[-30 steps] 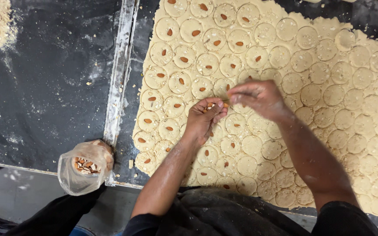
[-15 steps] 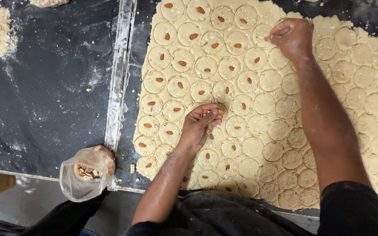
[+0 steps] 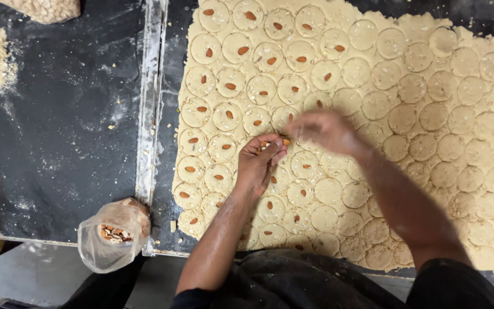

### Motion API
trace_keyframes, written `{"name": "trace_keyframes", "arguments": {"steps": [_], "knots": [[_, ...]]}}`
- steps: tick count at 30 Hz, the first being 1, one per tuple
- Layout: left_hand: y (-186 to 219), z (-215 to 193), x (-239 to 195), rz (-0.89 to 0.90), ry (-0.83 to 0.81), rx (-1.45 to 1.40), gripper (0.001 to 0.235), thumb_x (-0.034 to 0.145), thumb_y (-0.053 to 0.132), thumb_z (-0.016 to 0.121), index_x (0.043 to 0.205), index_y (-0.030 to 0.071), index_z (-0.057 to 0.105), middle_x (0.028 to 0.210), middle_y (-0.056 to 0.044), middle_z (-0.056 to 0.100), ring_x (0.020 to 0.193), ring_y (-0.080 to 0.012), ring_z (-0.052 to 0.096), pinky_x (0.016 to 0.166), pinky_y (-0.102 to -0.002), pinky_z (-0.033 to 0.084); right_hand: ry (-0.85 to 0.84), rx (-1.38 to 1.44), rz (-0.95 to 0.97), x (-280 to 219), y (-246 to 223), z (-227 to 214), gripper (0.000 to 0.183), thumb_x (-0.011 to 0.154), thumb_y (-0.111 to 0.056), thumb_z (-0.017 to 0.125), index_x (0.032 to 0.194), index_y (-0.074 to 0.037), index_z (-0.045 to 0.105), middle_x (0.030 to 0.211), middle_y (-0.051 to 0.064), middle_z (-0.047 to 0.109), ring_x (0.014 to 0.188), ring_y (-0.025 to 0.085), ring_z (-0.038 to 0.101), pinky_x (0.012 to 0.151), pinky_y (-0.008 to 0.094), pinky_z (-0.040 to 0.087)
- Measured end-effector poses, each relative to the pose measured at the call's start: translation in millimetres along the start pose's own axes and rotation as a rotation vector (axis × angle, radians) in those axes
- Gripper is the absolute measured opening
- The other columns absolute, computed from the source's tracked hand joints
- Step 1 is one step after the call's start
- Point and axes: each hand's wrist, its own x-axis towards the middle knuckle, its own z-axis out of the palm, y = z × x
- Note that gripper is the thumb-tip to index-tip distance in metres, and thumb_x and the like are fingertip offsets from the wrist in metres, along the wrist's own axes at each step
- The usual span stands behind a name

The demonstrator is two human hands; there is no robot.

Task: The person places sliced almonds onto rows of circular dough pieces arranged on a large metal tray. They pick up almonds from a plastic bag and carefully position them on the dough surface.

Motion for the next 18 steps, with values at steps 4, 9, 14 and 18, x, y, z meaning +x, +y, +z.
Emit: {"name": "trace_keyframes", "arguments": {"steps": [4, 9, 14, 18], "knots": [[-2.3, 8.8, -3.2, 0.010, -0.026, 0.052, 0.010, 0.095, -0.004, 0.070, 0.105, -0.004, 0.068, 0.099, -0.018, 0.075, 0.093, -0.0243, 0.074, 0.086, -0.033, 0.063, 0.119, 0.252, -0.126, -32.4, -7.2, 38.9, 0.020, 0.096, -0.013, 0.069, 0.115, -0.012, 0.075, 0.098, 0.007, 0.078, 0.083, 0.014, 0.076, 0.073, 0.025, 0.063], [2.8, 32.5, -14.6, -0.053, -0.057, 0.063, 0.020, 0.104, 0.003, 0.053, 0.115, -0.006, 0.066, 0.110, -0.023, 0.072, 0.101, -0.0265, 0.072, 0.093, -0.034, 0.064, 0.313, 0.008, -0.017, -24.5, 2.3, -3.2, 0.008, 0.096, -0.009, 0.073, 0.102, -0.012, 0.077, 0.099, 0.006, 0.077, 0.084, 0.014, 0.075, 0.070, 0.023, 0.065], [18.2, 48.4, -34.9, -0.213, -0.022, 0.049, 0.040, 0.107, 0.009, 0.029, 0.126, -0.012, 0.057, 0.116, -0.030, 0.069, 0.109, -0.0352, 0.071, 0.098, -0.041, 0.061, 0.760, -0.174, -0.012, 20.0, 50.4, -107.3, 0.006, 0.104, -0.012, 0.073, 0.109, -0.011, 0.077, 0.113, 0.009, 0.075, 0.099, 0.016, 0.072, 0.085, 0.031, 0.063], [22.0, 49.3, -43.7, -0.241, -0.093, 0.080, 0.038, 0.106, 0.005, 0.031, 0.129, -0.010, 0.057, 0.122, -0.030, 0.068, 0.116, -0.0361, 0.069, 0.103, -0.042, 0.057, 0.736, -0.187, -0.042, 58.4, 99.4, -152.0, 0.008, 0.103, -0.008, 0.074, 0.110, -0.006, 0.078, 0.104, 0.008, 0.078, 0.090, 0.014, 0.074, 0.081, 0.027, 0.061]]}}
